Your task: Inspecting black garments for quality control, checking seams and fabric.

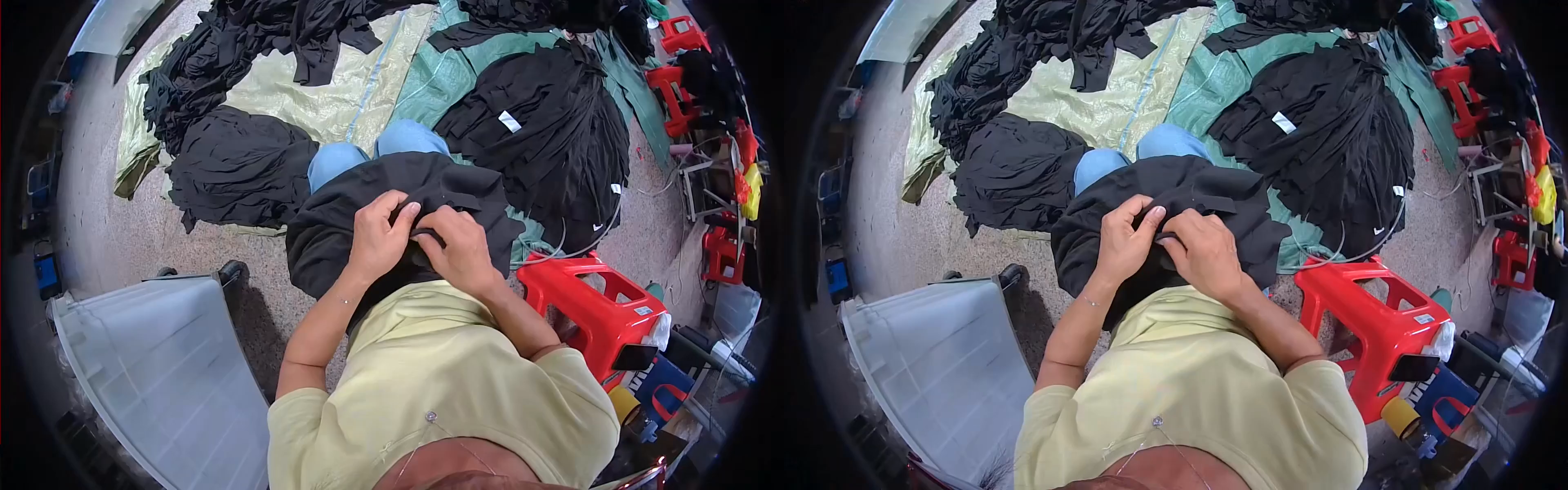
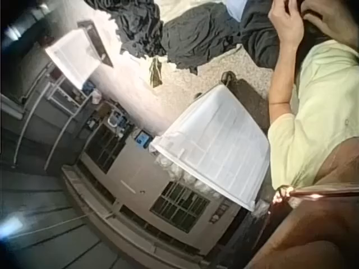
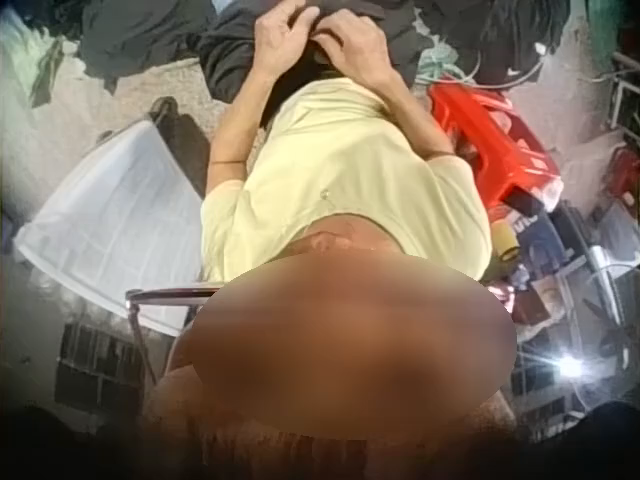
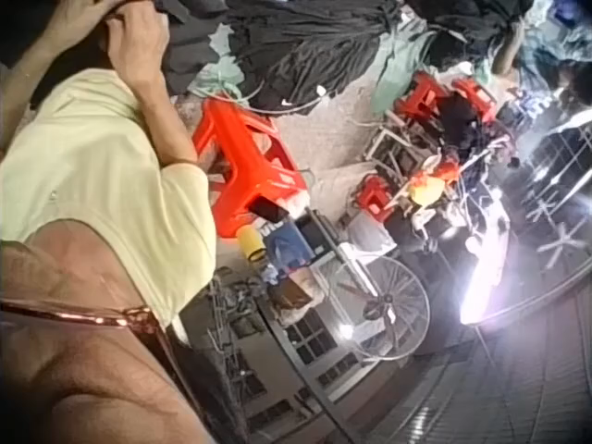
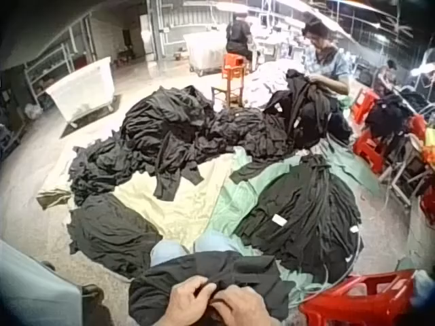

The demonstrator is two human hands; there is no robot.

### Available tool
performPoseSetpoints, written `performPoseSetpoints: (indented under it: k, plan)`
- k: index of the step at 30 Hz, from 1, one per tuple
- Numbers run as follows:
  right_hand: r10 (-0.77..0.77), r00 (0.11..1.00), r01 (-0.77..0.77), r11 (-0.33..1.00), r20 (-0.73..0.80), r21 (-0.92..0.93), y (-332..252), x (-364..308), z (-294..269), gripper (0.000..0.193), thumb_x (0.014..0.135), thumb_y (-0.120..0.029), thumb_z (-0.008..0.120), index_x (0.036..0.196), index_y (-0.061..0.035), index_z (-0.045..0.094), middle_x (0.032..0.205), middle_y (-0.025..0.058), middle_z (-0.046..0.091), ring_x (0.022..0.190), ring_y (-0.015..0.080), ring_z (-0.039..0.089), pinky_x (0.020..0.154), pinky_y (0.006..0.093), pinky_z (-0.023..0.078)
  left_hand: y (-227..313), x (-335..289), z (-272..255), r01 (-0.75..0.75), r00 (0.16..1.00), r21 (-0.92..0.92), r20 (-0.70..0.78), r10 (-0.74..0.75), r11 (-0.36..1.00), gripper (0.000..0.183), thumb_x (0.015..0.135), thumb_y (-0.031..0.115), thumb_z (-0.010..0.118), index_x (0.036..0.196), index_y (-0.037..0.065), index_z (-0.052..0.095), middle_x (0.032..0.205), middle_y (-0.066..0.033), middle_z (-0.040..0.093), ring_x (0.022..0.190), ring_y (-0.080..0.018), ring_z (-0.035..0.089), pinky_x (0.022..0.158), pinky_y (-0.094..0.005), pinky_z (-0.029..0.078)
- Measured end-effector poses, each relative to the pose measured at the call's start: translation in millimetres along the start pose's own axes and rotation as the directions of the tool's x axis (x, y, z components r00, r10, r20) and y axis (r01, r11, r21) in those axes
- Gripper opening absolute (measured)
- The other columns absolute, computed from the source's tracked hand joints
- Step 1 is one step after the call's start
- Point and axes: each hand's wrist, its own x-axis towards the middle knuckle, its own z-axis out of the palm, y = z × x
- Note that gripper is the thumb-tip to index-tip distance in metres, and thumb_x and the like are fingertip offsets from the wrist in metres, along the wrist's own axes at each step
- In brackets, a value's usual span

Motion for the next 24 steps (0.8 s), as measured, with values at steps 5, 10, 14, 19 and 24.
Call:
performPoseSetpoints:
  k: [5,10,14,19,24]
  plan:
    - [0.109,0.991,-0.120,0.979,0.075,0.166,6,1,-5,0.013,0.077,-0.001,0.073,0.088,-0.0017,0.066,0.084,0.0105,0.062,0.079,0.0287,0.062,0.068,0.0348,0.047,-21,-8,-6,0.248,0.968,-0.252,0.106,-0.228,0.935,0.018,0.088,0.012,0.072,0.086,-0.005,0.066,0.072,-0.0033,0.063,0.064,-0.0052,0.051,0.059,-0.0246,0.043]
    - [0.202,0.979,-0.205,0.934,0.041,0.291,4,2,-4,0.014,0.077,0.003,0.071,0.090,0.0004,0.067,0.083,0.0106,0.063,0.078,0.0249,0.063,0.071,0.0321,0.049,-16,-15,-11,0.429,0.902,-0.556,0.302,-0.308,0.712,0.015,0.090,0.009,0.071,0.084,-0.004,0.068,0.075,0.0051,0.063,0.067,-0.0002,0.049,0.058,-0.0182,0.040]
    - [0.126,0.992,-0.123,0.956,0.004,0.267,3,0,3,0.015,0.075,0.005,0.072,0.089,0.0016,0.068,0.082,0.0114,0.063,0.076,0.0249,0.064,0.069,0.0313,0.050,-25,-19,-8,0.484,0.875,-0.603,0.333,-0.351,0.635,0.014,0.091,0.009,0.070,0.084,-0.004,0.069,0.077,0.0065,0.062,0.068,0.0004,0.049,0.057,-0.0168,0.038]
    - [0.068,0.997,-0.058,0.977,-0.043,0.204,8,-1,8,0.017,0.073,0.007,0.072,0.089,0.0029,0.069,0.079,0.0123,0.064,0.072,0.0252,0.065,0.065,0.0313,0.051,-21,-21,-6,0.386,0.916,-0.415,0.280,-0.288,0.823,0.015,0.089,0.008,0.070,0.082,-0.004,0.067,0.072,0.0029,0.062,0.063,-0.0024,0.048,0.056,-0.0214,0.038]
    - [0.038,0.999,-0.040,0.970,0.015,0.238,9,-1,0,0.015,0.074,0.003,0.072,0.088,-0.0007,0.068,0.077,0.0106,0.062,0.072,0.0285,0.063,0.066,0.0366,0.048,-16,-29,-5,0.044,0.996,-0.214,0.081,-0.028,0.976,0.014,0.087,0.007,0.069,0.082,-0.005,0.063,0.066,-0.0092,0.053,0.059,-0.0130,0.048,0.055,-0.0282,0.039]
